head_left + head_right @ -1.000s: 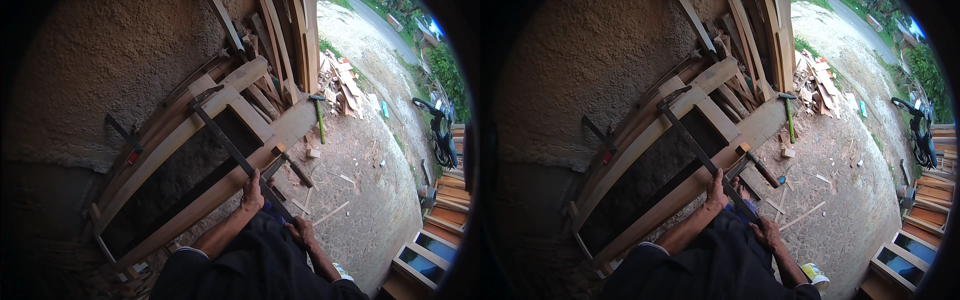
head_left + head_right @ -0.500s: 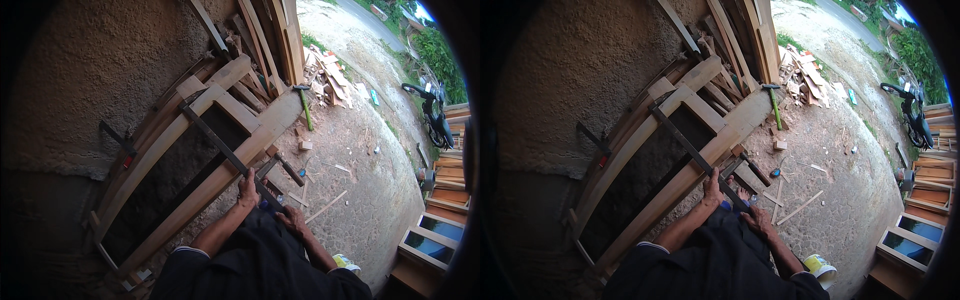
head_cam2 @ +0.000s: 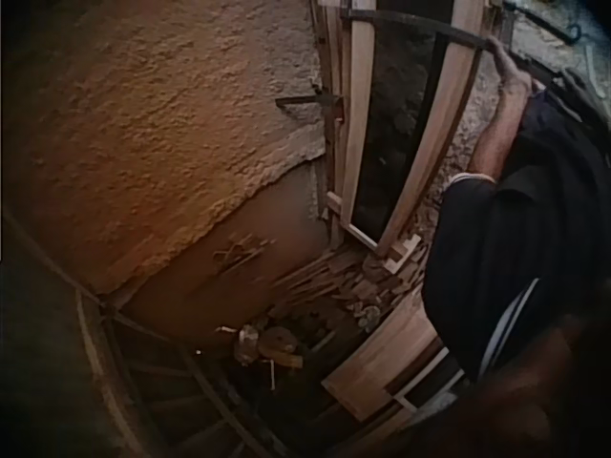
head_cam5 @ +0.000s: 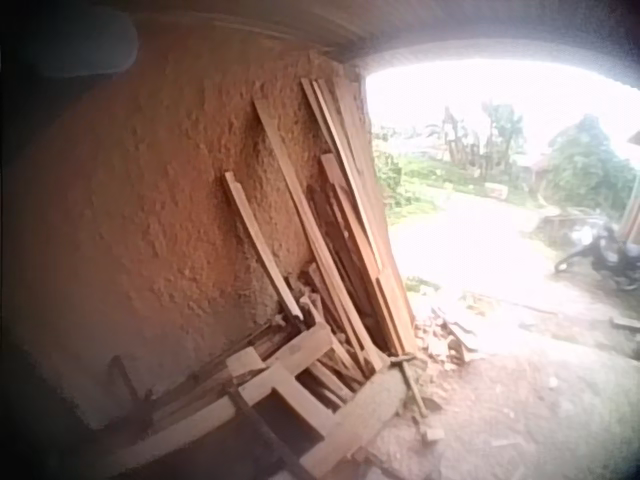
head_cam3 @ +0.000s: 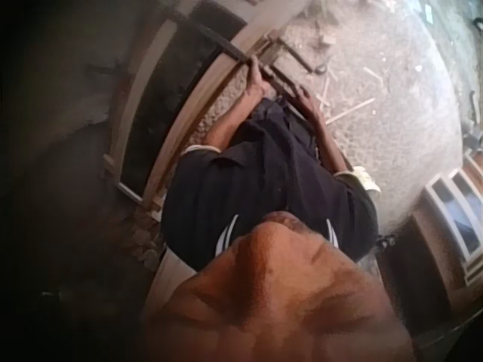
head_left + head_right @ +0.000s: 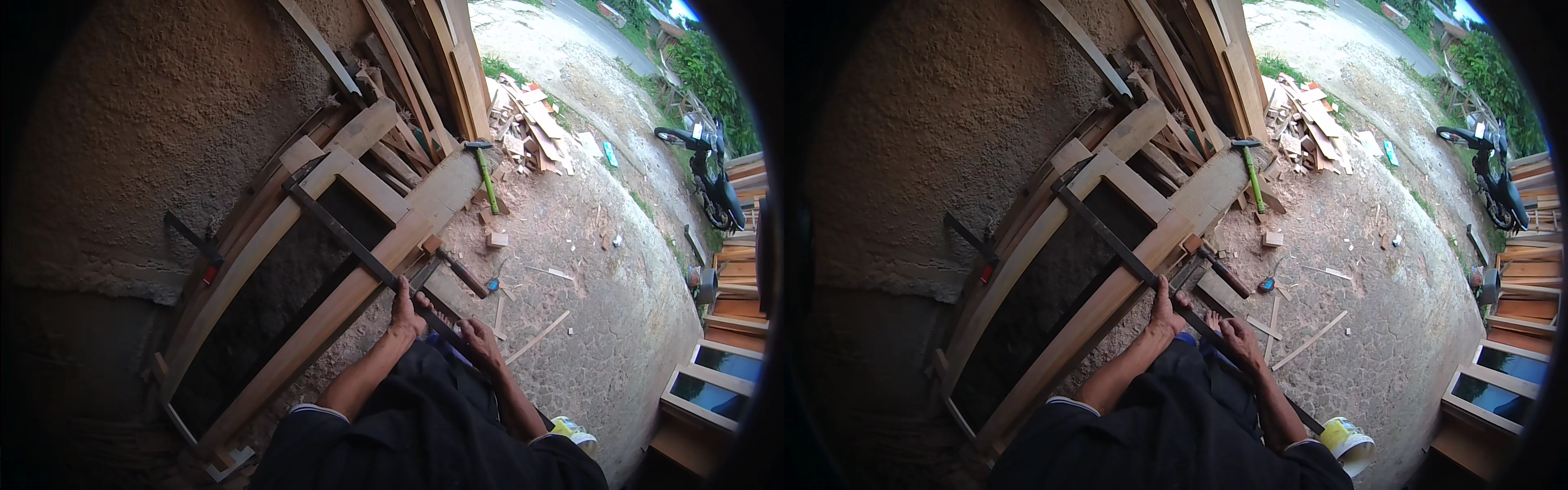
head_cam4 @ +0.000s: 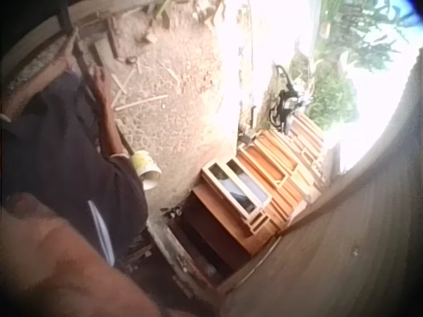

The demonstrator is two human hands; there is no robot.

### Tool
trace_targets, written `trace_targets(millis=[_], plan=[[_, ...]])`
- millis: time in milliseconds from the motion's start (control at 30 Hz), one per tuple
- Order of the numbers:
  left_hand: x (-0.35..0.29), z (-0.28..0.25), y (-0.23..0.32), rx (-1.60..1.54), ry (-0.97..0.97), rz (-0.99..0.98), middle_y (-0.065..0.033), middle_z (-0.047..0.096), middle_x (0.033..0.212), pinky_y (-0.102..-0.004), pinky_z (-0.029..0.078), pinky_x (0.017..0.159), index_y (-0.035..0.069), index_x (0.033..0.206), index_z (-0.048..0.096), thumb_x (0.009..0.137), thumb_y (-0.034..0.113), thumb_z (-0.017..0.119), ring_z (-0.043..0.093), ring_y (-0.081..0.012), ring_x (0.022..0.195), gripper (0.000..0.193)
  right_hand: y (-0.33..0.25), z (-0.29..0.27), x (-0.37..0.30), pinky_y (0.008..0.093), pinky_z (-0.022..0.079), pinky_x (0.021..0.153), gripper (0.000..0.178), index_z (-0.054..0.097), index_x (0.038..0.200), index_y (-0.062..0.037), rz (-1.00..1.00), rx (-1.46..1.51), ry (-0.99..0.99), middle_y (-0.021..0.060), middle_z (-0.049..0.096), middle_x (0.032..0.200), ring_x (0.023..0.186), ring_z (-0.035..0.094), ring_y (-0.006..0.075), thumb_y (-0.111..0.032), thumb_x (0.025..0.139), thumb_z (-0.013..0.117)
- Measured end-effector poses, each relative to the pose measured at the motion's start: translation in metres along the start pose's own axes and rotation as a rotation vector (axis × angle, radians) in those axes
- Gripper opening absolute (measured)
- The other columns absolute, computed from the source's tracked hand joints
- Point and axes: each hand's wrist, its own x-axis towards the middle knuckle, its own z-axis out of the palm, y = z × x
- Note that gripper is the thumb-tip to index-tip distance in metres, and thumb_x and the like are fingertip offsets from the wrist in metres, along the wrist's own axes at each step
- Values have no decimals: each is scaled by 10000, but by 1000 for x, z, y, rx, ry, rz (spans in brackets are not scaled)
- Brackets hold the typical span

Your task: The person assembles a wooden window frame by hammering nails into joints, measuring with a square, and inserting a glass pane. They repeatedly adjust clamps and reposition the frame to secure the components.

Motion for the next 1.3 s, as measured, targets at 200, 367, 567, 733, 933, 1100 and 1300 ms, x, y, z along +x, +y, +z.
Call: trace_targets(millis=[200, 367, 567, 733, 933, 1100, 1300], plan=[[4, 0, -2, 18, 42, 45, 7, 451, 598, -367, 454, 583, 152, 868, 451, 862, 693, 695, 465, -166, 548, 593, 13, -13, 67, 298, 530, 585, 584, 493, 1323, -46, 459, 975, 168, 95, 645, 837, 688, 651, 188, -540, 1020, 566], [7, -2, -3, 14, 62, 63, 9, 450, 613, -360, 453, 586, 160, 869, 439, 861, 693, 694, 459, -160, 547, 591, 19, -11, 77, 325, 552, 677, 460, 472, 1368, -77, 177, 1064, 150, 103, 663, 996, 859, 669, 201, -241, 989, 675], [4, -1, -4, 34, 44, 83, 11, 435, 610, -369, 456, 599, 162, 861, 426, 849, 710, 690, 459, -166, 558, 609, -15, -7, 40, 384, 534, 808, 571, 432, 1453, -120, 250, 895, 88, 93, 657, 1093, 955, 650, 220, -211, 953, 693], [-3, -4, 2, -54, 6, -45, -21, 566, 675, -368, 510, 653, 132, 947, 546, 843, 692, 710, 559, -191, 622, 592, -19, -1, 21, 366, 465, 699, 391, 624, 1031, -54, 197, -84, -608, 75, 579, 791, 796, 589, 172, -438, 961, 642], [2, -7, 4, 17, -9, 42, -62, 654, 781, -376, 557, 686, 106, 1030, 603, 820, 634, 773, 661, -222, 717, 593, 4, 9, 23, 337, 419, 600, 451, 638, 895, 0, -51, -286, -443, 9, 562, 730, 681, 513, 104, -440, 992, 627], [13, -12, -1, -28, 27, 6, -46, 627, 744, -350, 539, 625, 112, 999, 581, 806, 612, 800, 619, -188, 647, 579, 6, 10, 22, 367, 416, 615, 431, 637, 922, 21, -48, -285, -421, 51, 562, 725, 681, 509, 134, -406, 979, 634], [16, -13, -1, -74, 21, -15, -16, 573, 683, -337, 493, 575, 131, 984, 541, 798, 642, 791, 535, -162, 563, 600, -9, 10, 16, 395, 430, 666, 419, 641, 957, 23, 7, -283, -404, 112, 595, 758, 720, 551, 191, -395, 975, 622]])
